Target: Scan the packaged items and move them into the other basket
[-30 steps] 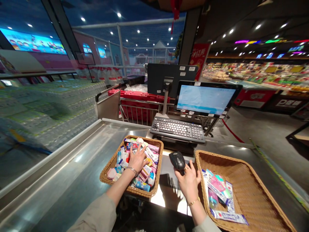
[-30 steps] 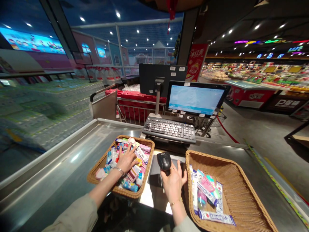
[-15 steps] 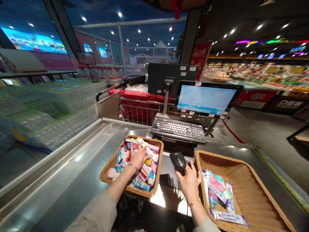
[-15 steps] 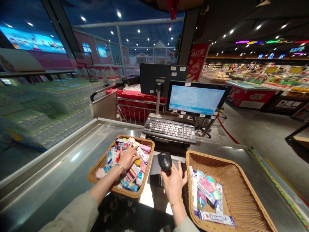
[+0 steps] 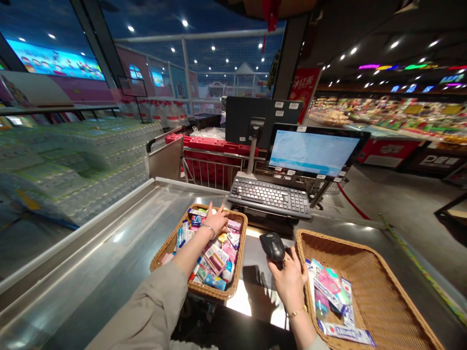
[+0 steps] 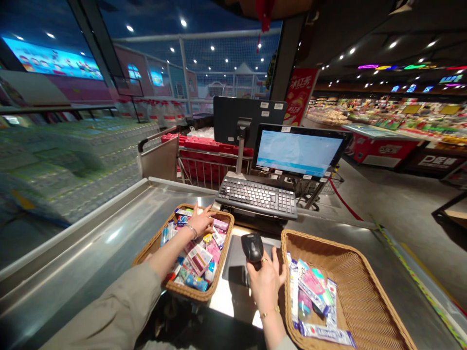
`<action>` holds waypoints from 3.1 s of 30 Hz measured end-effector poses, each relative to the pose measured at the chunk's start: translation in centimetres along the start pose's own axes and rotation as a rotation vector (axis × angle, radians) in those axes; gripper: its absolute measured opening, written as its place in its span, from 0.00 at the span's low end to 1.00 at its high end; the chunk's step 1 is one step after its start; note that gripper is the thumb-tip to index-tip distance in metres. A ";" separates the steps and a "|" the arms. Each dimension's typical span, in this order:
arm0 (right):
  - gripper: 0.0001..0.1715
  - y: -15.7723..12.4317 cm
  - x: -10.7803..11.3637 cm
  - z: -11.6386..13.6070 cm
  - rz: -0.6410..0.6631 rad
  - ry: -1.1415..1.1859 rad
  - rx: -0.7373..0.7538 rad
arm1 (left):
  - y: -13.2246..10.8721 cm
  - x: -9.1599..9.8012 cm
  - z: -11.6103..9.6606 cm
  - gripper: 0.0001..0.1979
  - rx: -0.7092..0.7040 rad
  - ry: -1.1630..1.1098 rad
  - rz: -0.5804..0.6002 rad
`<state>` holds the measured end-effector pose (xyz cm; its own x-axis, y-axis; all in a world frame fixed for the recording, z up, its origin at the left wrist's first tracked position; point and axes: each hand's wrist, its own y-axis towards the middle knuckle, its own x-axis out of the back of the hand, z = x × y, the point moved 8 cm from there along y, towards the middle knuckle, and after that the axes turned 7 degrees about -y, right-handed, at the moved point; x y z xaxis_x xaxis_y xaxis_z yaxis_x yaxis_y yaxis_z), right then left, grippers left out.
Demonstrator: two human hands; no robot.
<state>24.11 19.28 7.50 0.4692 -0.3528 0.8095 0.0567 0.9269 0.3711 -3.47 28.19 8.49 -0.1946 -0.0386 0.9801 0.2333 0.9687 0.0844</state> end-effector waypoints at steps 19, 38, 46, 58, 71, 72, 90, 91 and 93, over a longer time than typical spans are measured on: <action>0.18 0.2 0.0 1.9 0.043 0.078 0.009 | -8.9 -2.2 -4.4 0.27 0.586 0.100 -0.304; 0.18 -0.4 0.9 0.6 0.030 0.061 -0.003 | -6.6 -1.9 -2.6 0.09 0.350 0.047 -0.334; 0.16 -0.6 0.8 0.2 0.020 0.061 -0.009 | -4.8 -3.1 -2.9 0.10 0.328 0.074 -0.274; 0.17 -0.7 0.7 1.1 0.068 0.078 -0.010 | -6.5 0.0 -3.0 0.12 0.273 0.005 -0.378; 0.18 -1.1 0.7 5.6 0.169 0.098 0.113 | -8.8 2.3 -3.4 0.10 0.238 0.052 -0.481; 0.17 -1.2 0.8 5.9 0.170 0.096 0.120 | -8.9 2.3 -3.4 0.10 0.236 0.049 -0.480; 0.16 -1.4 0.7 6.8 0.190 0.094 0.156 | -8.5 2.5 -3.3 0.13 0.252 -0.037 -0.458; 0.16 -1.4 0.7 6.9 0.181 0.083 0.163 | -8.5 2.5 -3.3 0.13 0.255 -0.029 -0.463; 0.17 -1.4 0.7 6.9 0.168 0.067 0.171 | -8.4 2.5 -3.3 0.13 0.252 -0.020 -0.471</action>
<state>18.32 16.83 10.70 0.5175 -0.1814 0.8362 -0.1740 0.9346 0.3104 -2.76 19.10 10.79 -0.2415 -0.4812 0.8427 -0.1195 0.8765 0.4663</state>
